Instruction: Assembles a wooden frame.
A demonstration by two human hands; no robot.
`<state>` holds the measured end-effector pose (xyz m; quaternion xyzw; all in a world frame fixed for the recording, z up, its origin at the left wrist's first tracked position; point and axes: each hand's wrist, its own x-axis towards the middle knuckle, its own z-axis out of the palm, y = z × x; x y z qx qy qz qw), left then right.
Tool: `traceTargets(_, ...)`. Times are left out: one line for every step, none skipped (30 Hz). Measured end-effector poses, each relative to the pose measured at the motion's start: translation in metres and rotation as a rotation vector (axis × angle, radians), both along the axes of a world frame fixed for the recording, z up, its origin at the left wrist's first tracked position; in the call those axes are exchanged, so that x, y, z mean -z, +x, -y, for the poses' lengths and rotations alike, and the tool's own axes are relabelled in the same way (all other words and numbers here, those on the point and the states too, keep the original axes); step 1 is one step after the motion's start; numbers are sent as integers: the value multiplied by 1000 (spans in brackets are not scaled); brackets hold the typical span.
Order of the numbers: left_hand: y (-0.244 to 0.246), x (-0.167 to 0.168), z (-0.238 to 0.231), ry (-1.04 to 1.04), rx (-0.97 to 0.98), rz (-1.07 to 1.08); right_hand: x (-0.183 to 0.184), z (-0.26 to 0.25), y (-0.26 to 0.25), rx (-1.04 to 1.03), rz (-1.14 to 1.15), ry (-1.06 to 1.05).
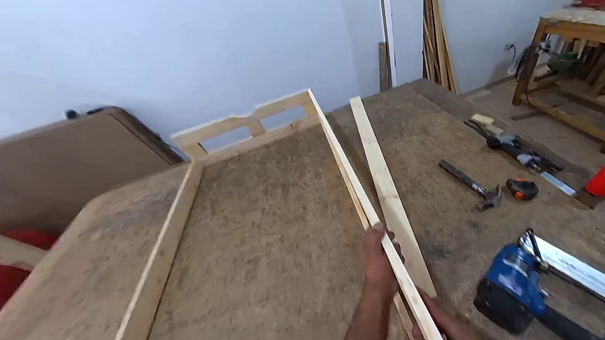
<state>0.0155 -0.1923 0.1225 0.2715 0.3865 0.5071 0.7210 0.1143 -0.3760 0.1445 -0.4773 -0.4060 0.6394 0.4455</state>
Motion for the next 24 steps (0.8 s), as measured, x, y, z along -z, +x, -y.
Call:
traceTargets(-1, -4, 2, 5, 14, -46, -1, -2, 1, 14, 5, -2)
traceTargets(-1, -6, 4, 1, 34, -96, -2, -3, 4, 10, 17, -10)
traceTargets(-2, -6, 7, -8, 58, -136, -2, -1, 7, -1, 42, -48)
traceTargets(-3, -5, 12, -45, 91, -156, -1, 6, 10, -17, 70, -110)
traceTargets(-3, -6, 14, -95, 127, -167, -1, 8, 12, -41, 110, -157)
traceTargets(-3, -7, 13, -149, 148, -180, -2, 9, 12, -42, 146, -168)
traceTargets(-3, -9, 15, -206, 159, -201, 1, 10, 11, -36, 162, -162)
traceTargets(-3, -12, 17, -250, 162, -232, 6, 7, 11, -36, 161, -144)
traceTargets(-2, -15, 21, -272, 165, -281, 15, 4, 9, -29, 139, -125)
traceTargets(-2, -16, 28, -281, 171, -340, 25, 2, 7, -26, 115, -109)
traceTargets(-1, -16, 35, -284, 164, -394, 32, 1, 5, -25, 99, -100)
traceTargets(0, -16, 41, -282, 152, -432, 36, 1, 2, -31, 92, -95)
traceTargets(-2, -14, 45, -282, 143, -449, 40, 1, -2, -24, 80, -89)
traceTargets(-4, -13, 48, -273, 139, -455, 42, 1, -5, -21, 78, -94)
traceTargets(-5, -13, 48, -267, 128, -450, 44, 1, -8, -22, 82, -100)
traceTargets(-6, -11, 47, -267, 121, -443, 47, 1, -10, -26, 92, -103)
traceTargets(-8, -8, 45, -278, 122, -427, 50, 2, -11, -29, 101, -103)
traceTargets(-10, -5, 41, -295, 119, -414, 52, 2, -12, -35, 110, -100)
traceTargets(-11, -3, 37, -316, 99, -408, 52, 4, -12, -46, 118, -103)
traceTargets(-11, -2, 32, -331, 89, -404, 51, 6, -13, -55, 129, -113)
traceTargets(-11, -3, 28, -338, 93, -396, 50, 8, -13, -51, 136, -113)
traceTargets(-9, -2, 25, -332, 86, -390, 48, 10, -13, -51, 133, -119)
traceTargets(-9, 0, 26, -316, 80, -376, 45, 11, -13, -51, 128, -132)
traceTargets(-10, 0, 27, -305, 74, -367, 44, 11, -13, -48, 127, -138)
